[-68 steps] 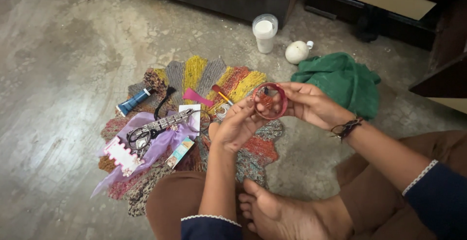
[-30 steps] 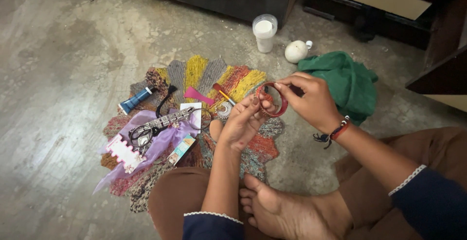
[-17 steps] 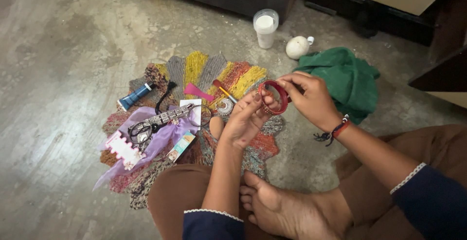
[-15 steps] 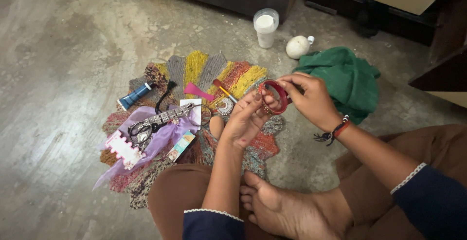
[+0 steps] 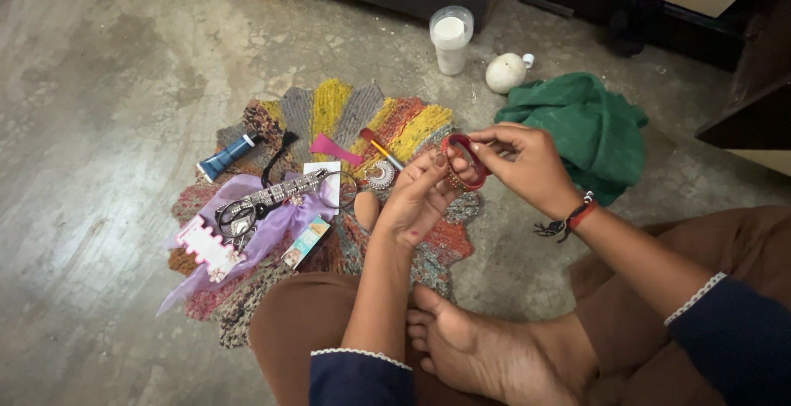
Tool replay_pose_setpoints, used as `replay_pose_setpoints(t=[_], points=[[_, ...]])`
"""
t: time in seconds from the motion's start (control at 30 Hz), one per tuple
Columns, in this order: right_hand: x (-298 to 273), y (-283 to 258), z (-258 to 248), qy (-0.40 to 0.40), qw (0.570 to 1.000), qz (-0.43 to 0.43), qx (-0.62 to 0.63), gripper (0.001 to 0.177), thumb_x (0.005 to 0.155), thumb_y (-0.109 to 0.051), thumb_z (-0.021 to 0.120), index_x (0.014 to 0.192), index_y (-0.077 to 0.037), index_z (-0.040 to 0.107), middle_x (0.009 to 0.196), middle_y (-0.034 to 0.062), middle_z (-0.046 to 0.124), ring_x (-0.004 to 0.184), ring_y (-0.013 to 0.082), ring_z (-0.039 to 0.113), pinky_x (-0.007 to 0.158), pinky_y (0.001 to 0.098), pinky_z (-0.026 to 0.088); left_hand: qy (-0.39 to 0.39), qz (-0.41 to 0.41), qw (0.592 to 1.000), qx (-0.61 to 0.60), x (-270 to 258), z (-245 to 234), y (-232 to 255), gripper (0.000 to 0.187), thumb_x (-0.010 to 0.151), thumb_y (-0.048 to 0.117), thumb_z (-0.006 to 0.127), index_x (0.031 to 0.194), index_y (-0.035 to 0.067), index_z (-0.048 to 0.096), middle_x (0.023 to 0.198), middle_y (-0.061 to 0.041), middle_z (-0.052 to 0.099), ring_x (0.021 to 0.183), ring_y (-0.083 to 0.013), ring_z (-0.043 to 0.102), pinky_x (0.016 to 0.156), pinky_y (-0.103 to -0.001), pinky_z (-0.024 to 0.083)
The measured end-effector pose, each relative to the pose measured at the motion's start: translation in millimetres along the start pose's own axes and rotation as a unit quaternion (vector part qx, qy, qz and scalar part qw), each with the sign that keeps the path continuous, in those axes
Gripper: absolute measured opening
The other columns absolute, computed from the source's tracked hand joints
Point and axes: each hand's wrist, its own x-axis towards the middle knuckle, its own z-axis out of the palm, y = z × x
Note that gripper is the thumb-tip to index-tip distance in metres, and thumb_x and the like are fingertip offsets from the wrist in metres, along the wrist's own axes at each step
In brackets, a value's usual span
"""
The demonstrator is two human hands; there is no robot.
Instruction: Organize jewelry, hair clips, and small containers into a dresser drawer.
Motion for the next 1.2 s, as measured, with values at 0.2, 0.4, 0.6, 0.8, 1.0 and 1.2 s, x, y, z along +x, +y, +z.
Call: replay_pose_setpoints(t=[0.2, 0.4, 0.6, 0.8, 1.0, 1.2], points=[[-1, 2, 0, 0.004, 1.000, -0.008, 0.019, 0.020, 0.095, -0.005, 0.071, 0.114, -0.001, 0.076, 0.096, 0.0042, 0.073, 0.083, 0.0070, 0.069, 0.070, 0.0212, 0.056, -0.002, -0.001, 1.000, -0.008, 0, 1, 2, 0.023, 0.102, 0.021, 0.069, 0.119, 0.006, 0.065, 0.107, -0.006, 0.073, 0.106, -0.0195, 0.070, 0.101, -0.039, 0.052], [0, 0, 2, 0.009, 1.000, 0.005, 0.018, 0.019, 0.095, -0.004, 0.071, 0.112, -0.001, 0.077, 0.094, 0.0047, 0.074, 0.081, 0.0080, 0.070, 0.070, 0.0223, 0.057, 0.001, -0.012, 1.000, -0.002, 0, 1, 2, 0.024, 0.101, 0.023, 0.070, 0.118, 0.007, 0.065, 0.108, -0.005, 0.073, 0.107, -0.0190, 0.069, 0.102, -0.040, 0.052], [0, 1, 3, 0.010, 0.999, 0.015, 0.027, 0.018, 0.095, -0.005, 0.071, 0.111, -0.001, 0.077, 0.095, 0.0044, 0.074, 0.083, 0.0079, 0.071, 0.071, 0.0222, 0.058, -0.006, -0.012, 1.000, 0.010, 1, 0, 1, 0.024, 0.101, 0.023, 0.070, 0.118, 0.007, 0.066, 0.108, -0.005, 0.073, 0.106, -0.0185, 0.070, 0.100, -0.040, 0.053], [-1, -1, 3, 0.011, 1.000, 0.024, 0.011, 0.018, 0.094, -0.005, 0.071, 0.111, -0.001, 0.077, 0.093, 0.0046, 0.074, 0.080, 0.0085, 0.069, 0.069, 0.0230, 0.057, -0.002, -0.021, 1.000, 0.015, 3, -3, 0, 0.024, 0.101, 0.024, 0.071, 0.118, 0.007, 0.066, 0.108, -0.005, 0.074, 0.106, -0.0184, 0.070, 0.099, -0.038, 0.053], [-2, 3, 2, 0.010, 1.000, 0.002, 0.008, 0.019, 0.096, -0.003, 0.070, 0.113, -0.002, 0.077, 0.093, 0.0054, 0.074, 0.082, 0.0078, 0.069, 0.072, 0.0226, 0.057, 0.002, -0.025, 0.999, 0.022, 2, -2, 0, 0.026, 0.101, 0.026, 0.071, 0.118, 0.007, 0.066, 0.108, -0.005, 0.074, 0.106, -0.0177, 0.070, 0.098, -0.037, 0.053], [-3, -28, -4, 0.001, 0.991, -0.052, -0.124, 0.022, 0.095, -0.007, 0.070, 0.116, -0.003, 0.076, 0.100, 0.0099, 0.074, 0.086, 0.0195, 0.074, 0.073, 0.0283, 0.059, -0.004, -0.025, 0.999, 0.026, 2, -3, 0, 0.025, 0.101, 0.024, 0.071, 0.118, 0.007, 0.066, 0.108, -0.006, 0.074, 0.105, -0.0178, 0.070, 0.098, -0.037, 0.053]])
